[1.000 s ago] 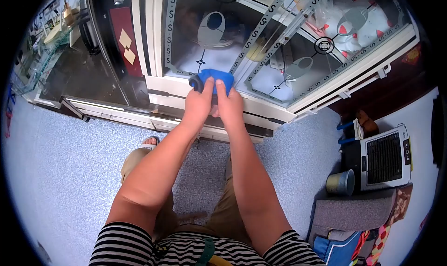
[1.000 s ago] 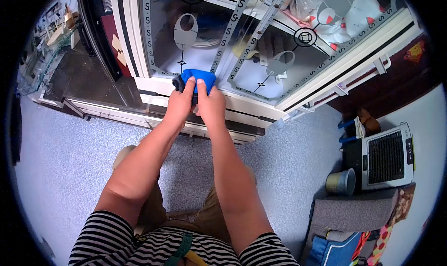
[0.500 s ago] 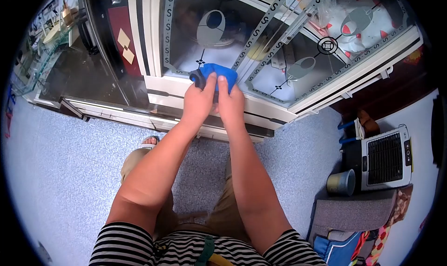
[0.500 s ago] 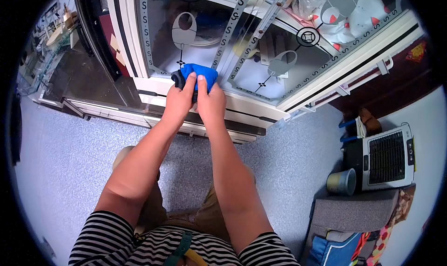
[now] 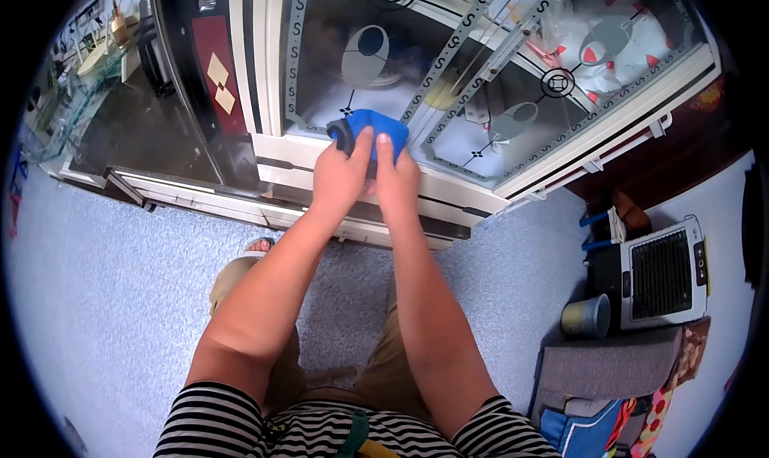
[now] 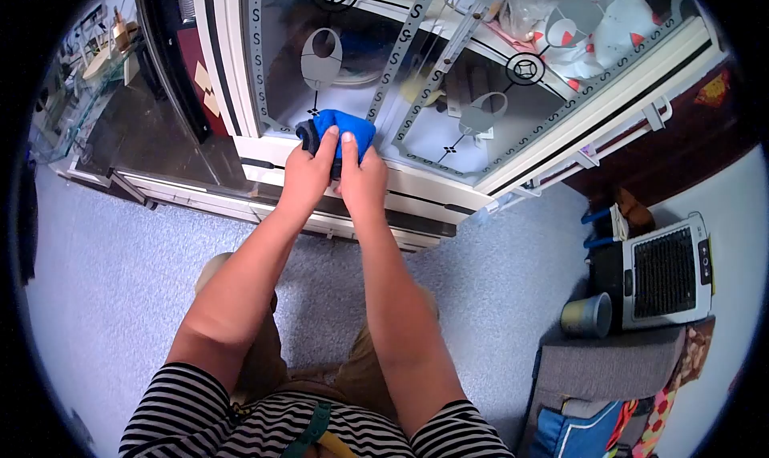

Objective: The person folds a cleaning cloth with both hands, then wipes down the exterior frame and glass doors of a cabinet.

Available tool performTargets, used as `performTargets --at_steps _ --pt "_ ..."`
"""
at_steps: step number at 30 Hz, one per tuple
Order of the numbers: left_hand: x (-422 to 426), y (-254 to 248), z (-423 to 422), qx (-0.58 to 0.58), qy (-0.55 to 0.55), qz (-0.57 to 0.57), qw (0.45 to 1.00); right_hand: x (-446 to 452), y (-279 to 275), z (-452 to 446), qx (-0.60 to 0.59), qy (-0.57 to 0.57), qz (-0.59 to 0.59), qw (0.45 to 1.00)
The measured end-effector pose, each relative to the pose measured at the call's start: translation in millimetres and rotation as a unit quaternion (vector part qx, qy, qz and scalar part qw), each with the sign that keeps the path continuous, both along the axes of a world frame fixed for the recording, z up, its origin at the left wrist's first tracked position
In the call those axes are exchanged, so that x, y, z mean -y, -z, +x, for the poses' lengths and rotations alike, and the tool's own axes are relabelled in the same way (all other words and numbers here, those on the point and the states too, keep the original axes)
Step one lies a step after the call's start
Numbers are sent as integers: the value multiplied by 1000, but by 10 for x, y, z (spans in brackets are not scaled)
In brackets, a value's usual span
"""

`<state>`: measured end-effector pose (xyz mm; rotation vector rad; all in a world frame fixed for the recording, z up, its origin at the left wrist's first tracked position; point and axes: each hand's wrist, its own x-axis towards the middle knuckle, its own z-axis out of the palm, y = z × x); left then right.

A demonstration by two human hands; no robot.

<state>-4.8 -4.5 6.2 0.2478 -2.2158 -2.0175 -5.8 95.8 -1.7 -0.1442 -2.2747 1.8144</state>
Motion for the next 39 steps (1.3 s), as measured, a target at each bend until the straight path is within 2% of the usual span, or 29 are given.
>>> performTargets --at_steps 7,10,12,16,21,27,28,30,33,37,39 --pt "-60 93 -53 -33 -15 15 999 -7 -47 -27 22 -9 -5 1000" --pt "-65 191 -52 -2 -17 61 998 -33 -67 23 71 -24 5 997" --pt "-70 198 -14 71 3 144 987 -67 -46 52 100 -29 12 995" --pt "-47 110 16 106 12 100 989 -96 15 26 89 -24 35 995" --pt "-64 120 -42 -15 -24 57 998 -32 -33 1 20 0 55 998" --pt "-95 175 -69 -13 -26 110 994 -11 -30 -37 22 4 27 999" --pt "-80 172 -58 -14 -24 109 994 -18 -49 -15 59 -13 27 998" --pt "-37 152 -8 110 4 144 983 -35 -37 8 95 -30 28 995" --pt "-24 129 32 128 8 143 981 -48 11 12 124 -35 19 992" --pt "-20 128 25 93 1 115 989 -14 -79 69 68 -13 53 996" --pt "2 119 -17 28 3 73 997 -4 -51 30 47 -6 61 997"
